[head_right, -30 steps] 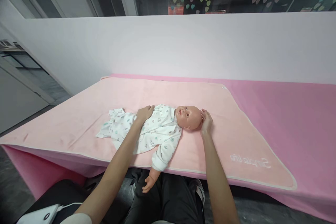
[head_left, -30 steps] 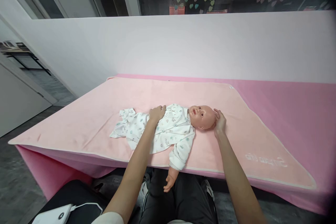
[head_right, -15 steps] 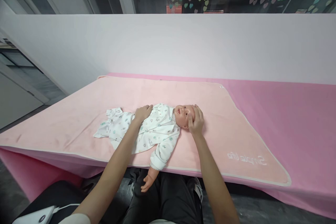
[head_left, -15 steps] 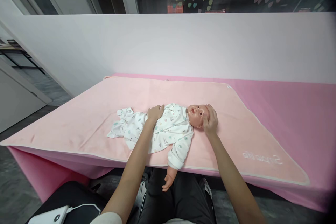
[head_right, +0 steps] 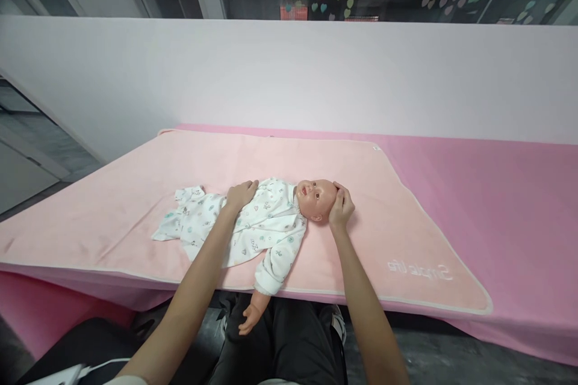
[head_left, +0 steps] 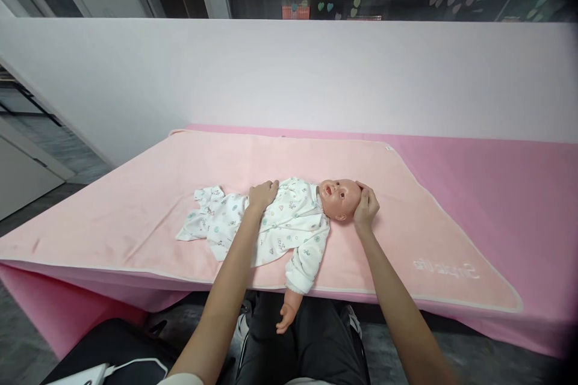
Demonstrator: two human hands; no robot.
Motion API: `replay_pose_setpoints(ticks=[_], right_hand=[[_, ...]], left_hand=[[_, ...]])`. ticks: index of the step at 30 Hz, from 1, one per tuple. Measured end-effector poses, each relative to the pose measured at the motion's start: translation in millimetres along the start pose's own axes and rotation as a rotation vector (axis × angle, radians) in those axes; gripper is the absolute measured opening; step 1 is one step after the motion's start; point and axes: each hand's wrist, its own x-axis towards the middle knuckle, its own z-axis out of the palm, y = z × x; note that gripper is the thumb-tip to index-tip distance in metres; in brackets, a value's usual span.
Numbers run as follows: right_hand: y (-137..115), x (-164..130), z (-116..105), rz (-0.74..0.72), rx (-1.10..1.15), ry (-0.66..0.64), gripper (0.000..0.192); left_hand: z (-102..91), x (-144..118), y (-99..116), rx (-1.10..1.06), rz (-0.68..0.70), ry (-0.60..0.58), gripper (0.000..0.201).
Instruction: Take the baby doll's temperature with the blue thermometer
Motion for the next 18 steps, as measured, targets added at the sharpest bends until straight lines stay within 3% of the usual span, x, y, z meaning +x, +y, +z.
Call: replay_pose_setpoints(ticks=[5, 9, 11, 16, 18], right_hand=[[12.6, 9.7, -3.3, 0.358, 0.200, 0.096, 0.018], [16.2, 11.2, -3.8, 0.566, 0.284, -0.013, 0.024], [12.7, 10.4, -3.2, 0.532, 0.277, -0.038, 0.028], [0.5, 7.8, -3.7, 0.149, 0.180, -0.128, 0.038], [-1.6, 7.8, -4.7, 0.093, 0.164, -0.175, 0.042]], left_hand=[[0.4, -0.2, -0.3, -0.002, 0.001, -0.001, 0.059], [1.0, 0.3, -0.9, 0.001, 0.001, 0.001, 0.058], [0.9, 0.5, -0.9, 0.003, 0.001, 0.001, 0.058], [-0.2, -0.4, 0.2, 0.009, -0.002, -0.003, 0.057], [-0.2, -0.9, 0.7, 0.011, -0.003, -0.005, 0.057]])
